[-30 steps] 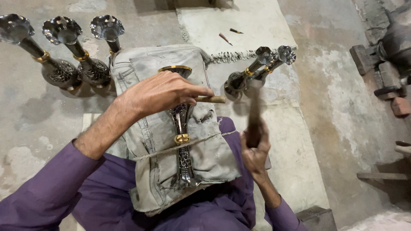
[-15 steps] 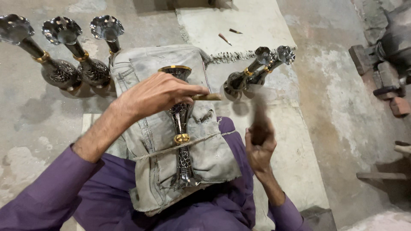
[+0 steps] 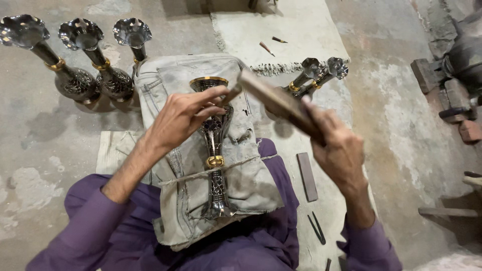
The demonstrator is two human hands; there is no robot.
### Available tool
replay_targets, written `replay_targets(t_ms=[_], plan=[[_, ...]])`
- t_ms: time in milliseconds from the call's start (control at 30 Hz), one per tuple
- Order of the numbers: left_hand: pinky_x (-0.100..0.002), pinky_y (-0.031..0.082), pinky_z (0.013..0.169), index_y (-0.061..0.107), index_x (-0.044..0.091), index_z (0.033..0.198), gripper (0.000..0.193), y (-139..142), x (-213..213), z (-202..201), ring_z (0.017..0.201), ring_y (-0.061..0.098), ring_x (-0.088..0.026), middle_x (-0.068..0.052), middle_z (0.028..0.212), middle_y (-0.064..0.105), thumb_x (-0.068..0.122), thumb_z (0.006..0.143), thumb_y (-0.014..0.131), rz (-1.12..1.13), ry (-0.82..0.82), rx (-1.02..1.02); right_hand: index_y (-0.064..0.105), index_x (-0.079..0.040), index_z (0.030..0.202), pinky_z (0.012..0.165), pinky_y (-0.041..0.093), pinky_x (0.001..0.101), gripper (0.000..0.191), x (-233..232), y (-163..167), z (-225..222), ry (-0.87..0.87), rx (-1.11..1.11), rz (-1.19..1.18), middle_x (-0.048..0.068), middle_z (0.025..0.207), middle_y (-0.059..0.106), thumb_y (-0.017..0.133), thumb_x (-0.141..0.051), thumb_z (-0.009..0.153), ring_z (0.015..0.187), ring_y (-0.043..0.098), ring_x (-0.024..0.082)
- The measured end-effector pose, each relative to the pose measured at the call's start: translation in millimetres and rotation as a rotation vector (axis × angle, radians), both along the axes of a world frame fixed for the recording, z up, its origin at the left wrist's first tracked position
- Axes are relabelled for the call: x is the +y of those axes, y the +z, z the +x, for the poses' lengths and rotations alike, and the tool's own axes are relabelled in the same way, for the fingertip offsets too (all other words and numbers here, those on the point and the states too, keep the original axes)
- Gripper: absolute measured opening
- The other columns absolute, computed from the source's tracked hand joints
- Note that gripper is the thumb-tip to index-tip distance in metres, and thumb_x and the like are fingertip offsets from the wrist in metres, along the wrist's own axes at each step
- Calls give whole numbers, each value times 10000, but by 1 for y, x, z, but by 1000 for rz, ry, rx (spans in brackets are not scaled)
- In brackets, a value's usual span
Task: The person sits on the floor with an engraved brass vase resting on a cloth cushion on their lap. They hold a small punch against the vase surface with one hand and strike it repeatedly with a wooden mallet held in the other hand, working the pattern around the vase body.
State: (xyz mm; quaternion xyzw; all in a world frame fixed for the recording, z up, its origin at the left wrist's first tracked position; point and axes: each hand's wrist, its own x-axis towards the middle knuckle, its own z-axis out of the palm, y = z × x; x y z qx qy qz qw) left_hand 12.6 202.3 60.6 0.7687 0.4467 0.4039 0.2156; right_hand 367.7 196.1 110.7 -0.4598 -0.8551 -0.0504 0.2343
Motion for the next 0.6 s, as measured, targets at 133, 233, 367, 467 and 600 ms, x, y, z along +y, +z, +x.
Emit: replay_targets(t_ms=[133,233,367,467,600], plan=[[-380,648,719,576,153,1405,426,-4,-12,2,880,792,-221,-94,1043,795,196,997,688,68,72,-136,320,-298,1623,823,637,323,661,12,27,-19,227,323,-19,95,1271,660,658,-133,1080,999,710,217],[-376,658,740,568,151,1402,434,-9,-15,5,901,795,-223,-114,1063,789,192,994,708,66,122,-181,444,-338,1578,443,522,303,614,22,49,-22,6,-353,-51,25,941,716,695,-208,1033,585,623,142],[-363,677,796,564,160,1422,454,-15,-15,13,916,798,-222,-116,1082,790,142,987,695,49,184,-224,372,-322,1623,525,532,275,623,31,62,-33,52,-135,52,39,1037,701,673,-195,1093,626,604,109],[-368,677,776,572,157,1403,441,-16,-15,15,919,798,-229,-118,1075,791,136,984,706,42,206,-210,374,-310,1617,526,577,253,646,38,71,-42,64,-133,-105,56,1039,685,638,-138,1053,678,651,111],[-359,685,746,574,156,1387,420,-20,-17,16,891,801,-229,-121,1057,797,153,989,707,12,245,-255,492,-271,1572,549,569,326,592,41,84,-51,26,-307,57,61,1023,743,678,-88,1040,714,683,166]])
